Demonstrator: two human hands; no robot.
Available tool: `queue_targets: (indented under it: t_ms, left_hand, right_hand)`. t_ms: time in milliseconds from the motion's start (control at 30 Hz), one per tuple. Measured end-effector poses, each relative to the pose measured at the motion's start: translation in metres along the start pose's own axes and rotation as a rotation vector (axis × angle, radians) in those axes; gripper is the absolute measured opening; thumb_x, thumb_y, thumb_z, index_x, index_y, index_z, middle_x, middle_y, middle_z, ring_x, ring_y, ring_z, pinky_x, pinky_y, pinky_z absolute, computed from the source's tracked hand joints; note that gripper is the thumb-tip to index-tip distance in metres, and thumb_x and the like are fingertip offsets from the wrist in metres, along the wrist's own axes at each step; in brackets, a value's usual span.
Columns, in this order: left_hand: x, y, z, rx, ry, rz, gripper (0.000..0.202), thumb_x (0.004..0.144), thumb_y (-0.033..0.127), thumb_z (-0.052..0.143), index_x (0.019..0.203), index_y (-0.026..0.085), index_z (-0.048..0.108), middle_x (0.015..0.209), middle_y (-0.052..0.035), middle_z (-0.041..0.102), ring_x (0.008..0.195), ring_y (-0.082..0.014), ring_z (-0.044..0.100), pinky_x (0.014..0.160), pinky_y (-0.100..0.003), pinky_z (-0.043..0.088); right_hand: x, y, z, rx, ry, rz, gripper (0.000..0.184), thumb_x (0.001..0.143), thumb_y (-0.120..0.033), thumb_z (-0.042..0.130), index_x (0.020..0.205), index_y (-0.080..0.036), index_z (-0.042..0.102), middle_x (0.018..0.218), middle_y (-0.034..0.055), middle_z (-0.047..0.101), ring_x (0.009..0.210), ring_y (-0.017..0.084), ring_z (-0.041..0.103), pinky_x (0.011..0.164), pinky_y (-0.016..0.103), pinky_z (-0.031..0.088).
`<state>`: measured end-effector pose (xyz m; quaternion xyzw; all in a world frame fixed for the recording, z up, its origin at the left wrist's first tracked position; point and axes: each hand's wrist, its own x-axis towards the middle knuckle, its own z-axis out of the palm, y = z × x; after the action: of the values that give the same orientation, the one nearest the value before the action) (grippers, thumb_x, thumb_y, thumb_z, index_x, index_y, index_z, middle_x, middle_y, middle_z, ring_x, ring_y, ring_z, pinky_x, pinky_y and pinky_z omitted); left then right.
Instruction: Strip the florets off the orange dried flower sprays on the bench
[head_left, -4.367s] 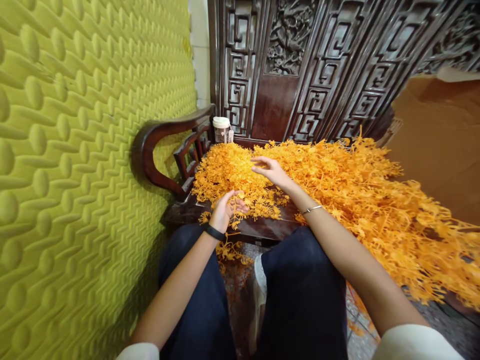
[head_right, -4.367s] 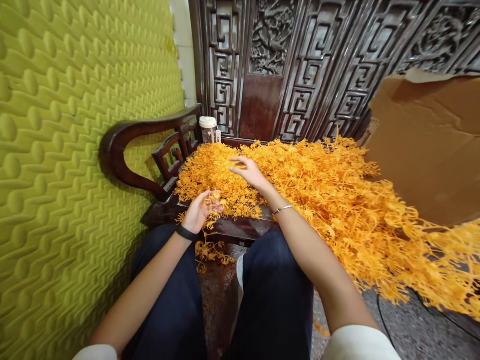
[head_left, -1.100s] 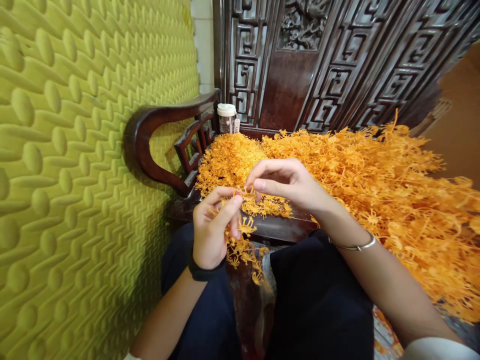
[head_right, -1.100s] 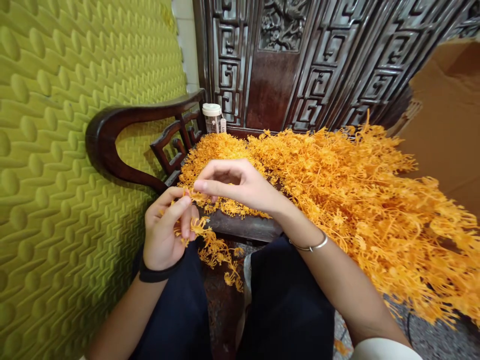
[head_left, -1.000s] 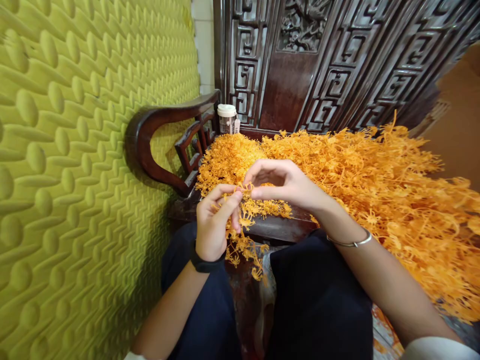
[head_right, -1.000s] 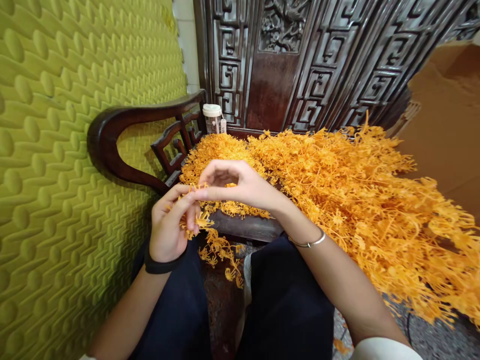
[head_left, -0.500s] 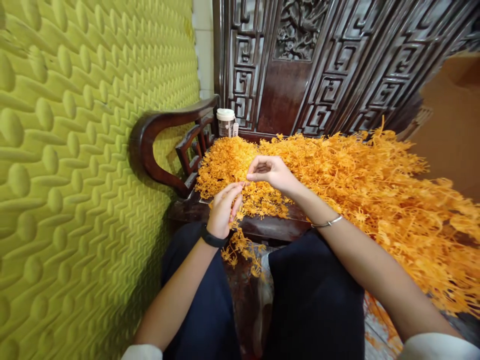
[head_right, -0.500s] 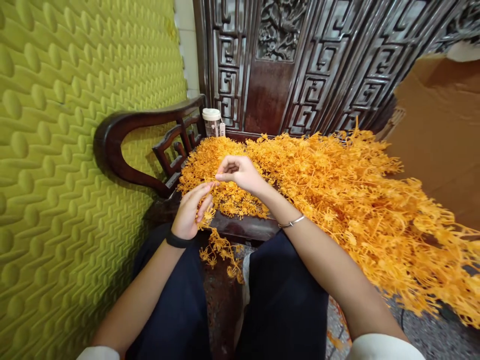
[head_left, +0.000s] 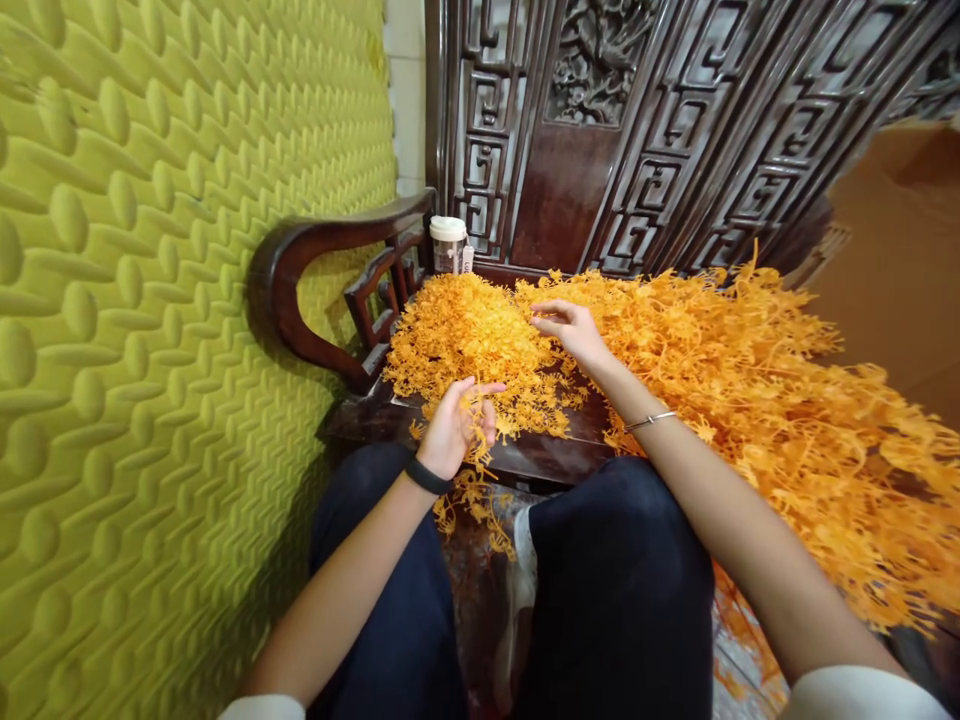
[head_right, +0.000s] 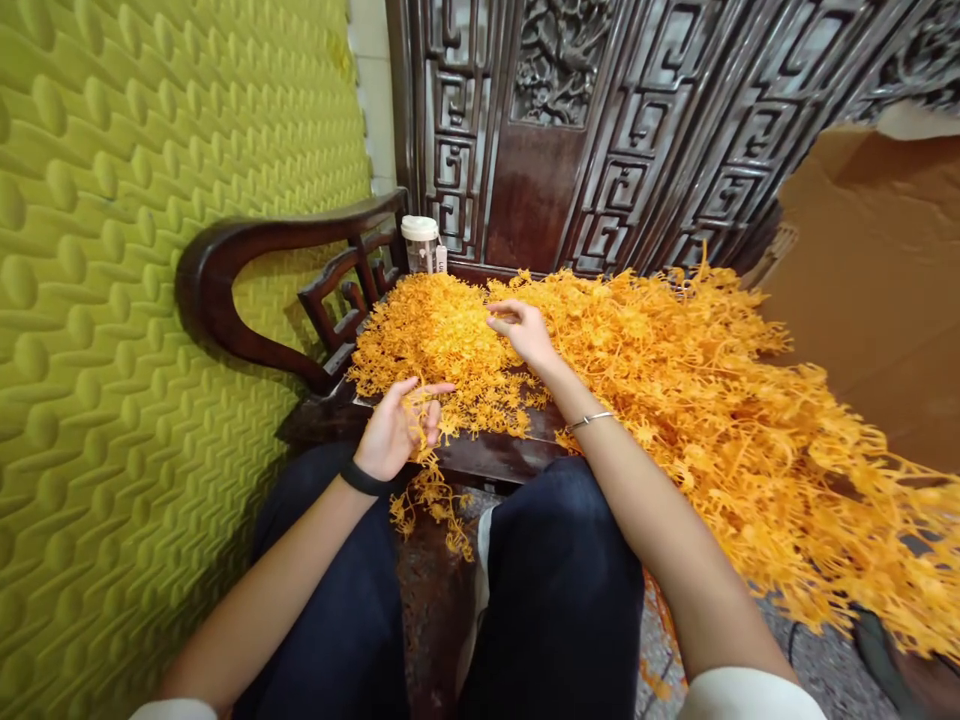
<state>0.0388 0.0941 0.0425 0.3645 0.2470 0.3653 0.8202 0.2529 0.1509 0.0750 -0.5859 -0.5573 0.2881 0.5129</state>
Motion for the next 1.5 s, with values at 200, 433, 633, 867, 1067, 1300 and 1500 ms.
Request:
queue_targets:
  t_ms: [200, 433, 633, 867, 1067, 1300, 1500]
  left_hand:
    - [0.006, -0.003, -0.007, -0.141, -0.011, -0.079, 0.047, 0.089, 0.039, 0.028, 0.101, 0.005, 0.059, 0.068, -0.0096, 0.064, 0.056, -0.0184, 0.061, 0.049, -0.027, 0.045]
    - [0.0, 0.0, -0.005, -0.308, -0.039, 0.023, 0.058, 0.087, 0.055, 0.031, 0.118, 0.011, 0.051, 0.112, -0.0186, 0.061, 0.099, -0.0277, 0.061, 0.087, -0.041, 0.044]
    - [-0.001, -0.002, -0.004, -0.355, -0.092, -0.001, 0.06, 0.085, 0.062, 0.029, 0.113, 0.014, 0.053, 0.115, -0.0166, 0.06, 0.107, -0.0296, 0.056, 0.093, -0.049, 0.04]
    - [0.0, -0.003, -0.004, -0.328, -0.134, -0.02, 0.058, 0.086, 0.061, 0.027, 0.109, 0.016, 0.055, 0.099, -0.0128, 0.066, 0.101, -0.0283, 0.06, 0.092, -0.05, 0.041]
    - [0.003, 0.0, -0.007, -0.138, -0.085, -0.03, 0.051, 0.088, 0.051, 0.031, 0.092, 0.011, 0.063, 0.081, -0.0123, 0.067, 0.075, -0.0201, 0.065, 0.074, -0.032, 0.049]
    - [0.003, -0.005, -0.005, 0.111, -0.03, 0.123, 0.019, 0.082, 0.025, 0.051, 0.085, 0.012, 0.065, 0.073, -0.0036, 0.063, 0.052, -0.0069, 0.049, 0.054, -0.021, 0.039]
    - [0.003, -0.001, 0.001, 0.299, 0.054, 0.288, 0.017, 0.078, 0.024, 0.057, 0.09, 0.014, 0.064, 0.074, -0.0021, 0.062, 0.055, -0.0074, 0.044, 0.054, -0.022, 0.035]
  right_hand:
    - [-0.01, -0.004, 0.008, -0.204, -0.341, -0.032, 0.064, 0.067, -0.024, 0.069, 0.127, -0.022, 0.048, 0.141, 0.0091, 0.039, 0.125, 0.027, 0.042, 0.101, 0.044, 0.037]
    - [-0.023, -0.023, 0.01, -0.114, -0.363, -0.197, 0.026, 0.077, -0.033, 0.061, 0.098, -0.017, 0.067, 0.109, 0.0087, 0.064, 0.106, 0.022, 0.057, 0.096, 0.041, 0.042]
    - [-0.042, -0.051, 0.016, -0.2, -0.861, -0.342, 0.035, 0.077, -0.035, 0.063, 0.109, -0.022, 0.063, 0.115, 0.0046, 0.06, 0.108, 0.017, 0.053, 0.097, 0.034, 0.04]
    - [-0.047, -0.052, 0.033, -0.352, -0.772, -0.465, 0.017, 0.072, -0.026, 0.068, 0.086, -0.016, 0.065, 0.097, 0.0061, 0.06, 0.093, 0.017, 0.054, 0.089, 0.036, 0.041]
    - [-0.043, -0.052, 0.031, 0.031, -0.513, -0.148, 0.018, 0.066, -0.028, 0.07, 0.066, -0.014, 0.058, 0.083, 0.0044, 0.063, 0.078, 0.014, 0.057, 0.078, 0.033, 0.044]
    - [-0.037, -0.043, 0.029, 0.138, -0.224, 0.087, 0.03, 0.05, -0.031, 0.079, 0.054, -0.014, 0.054, 0.057, -0.0013, 0.056, 0.058, 0.009, 0.05, 0.065, 0.028, 0.042]
    - [-0.031, -0.029, 0.049, 0.131, 0.007, 0.105, 0.028, 0.059, -0.03, 0.073, 0.054, -0.016, 0.049, 0.055, -0.002, 0.05, 0.054, 0.009, 0.045, 0.059, 0.027, 0.04]
